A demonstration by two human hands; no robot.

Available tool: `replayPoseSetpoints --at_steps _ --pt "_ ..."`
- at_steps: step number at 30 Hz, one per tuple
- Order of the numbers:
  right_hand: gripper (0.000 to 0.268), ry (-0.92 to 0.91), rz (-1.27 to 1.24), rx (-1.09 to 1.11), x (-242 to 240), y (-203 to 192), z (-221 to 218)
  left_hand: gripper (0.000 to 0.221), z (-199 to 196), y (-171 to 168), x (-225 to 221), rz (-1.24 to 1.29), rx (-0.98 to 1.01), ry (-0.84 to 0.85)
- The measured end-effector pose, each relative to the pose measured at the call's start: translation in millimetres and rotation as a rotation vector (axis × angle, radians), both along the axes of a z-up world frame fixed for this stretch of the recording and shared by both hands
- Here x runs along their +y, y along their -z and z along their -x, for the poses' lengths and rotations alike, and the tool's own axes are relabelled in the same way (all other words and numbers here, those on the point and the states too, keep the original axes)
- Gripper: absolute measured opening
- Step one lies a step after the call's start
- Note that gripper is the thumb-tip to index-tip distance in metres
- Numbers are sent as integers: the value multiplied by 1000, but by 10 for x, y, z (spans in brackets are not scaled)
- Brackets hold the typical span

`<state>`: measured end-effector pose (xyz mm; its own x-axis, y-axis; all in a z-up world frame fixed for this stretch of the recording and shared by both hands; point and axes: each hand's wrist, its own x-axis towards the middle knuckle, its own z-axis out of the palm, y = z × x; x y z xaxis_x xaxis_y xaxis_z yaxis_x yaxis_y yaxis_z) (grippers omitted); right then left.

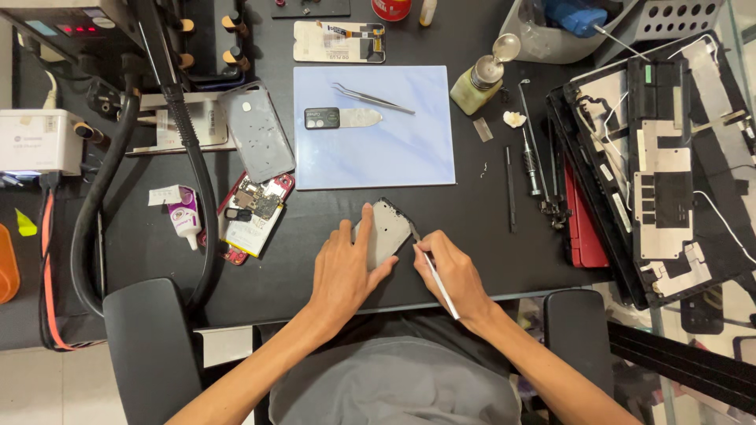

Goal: The person applies adhesive from a tube to the frame of a mobile phone and uses a thin tool to spread it along the edges.

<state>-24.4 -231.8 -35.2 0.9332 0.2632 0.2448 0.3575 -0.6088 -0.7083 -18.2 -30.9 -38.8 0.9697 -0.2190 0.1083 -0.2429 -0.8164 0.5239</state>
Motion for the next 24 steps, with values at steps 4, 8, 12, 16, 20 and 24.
replayPoseSetpoints --at_steps 4,8,12,16,20,24 --pt "16 12 -32 42 36 45 -33 90 40 10 -23 -23 -49 -15" --pt "16 11 -131 74 -17 29 15 90 38 -15 -40 -52 -52 -25" --pt "16 56 -124 121 -31 55 25 90 33 -15 -50 -69 -42 -27" --pt "15 34 -102 107 -34 83 -9 90 58 -23 -72 -105 -83 -21" --pt "15 43 -106 136 -35 103 -18 91 53 -21 -67 -92 -57 -20" --pt "15 50 -109 164 -24 89 -22 90 40 -28 -68 -90 -53 -19"
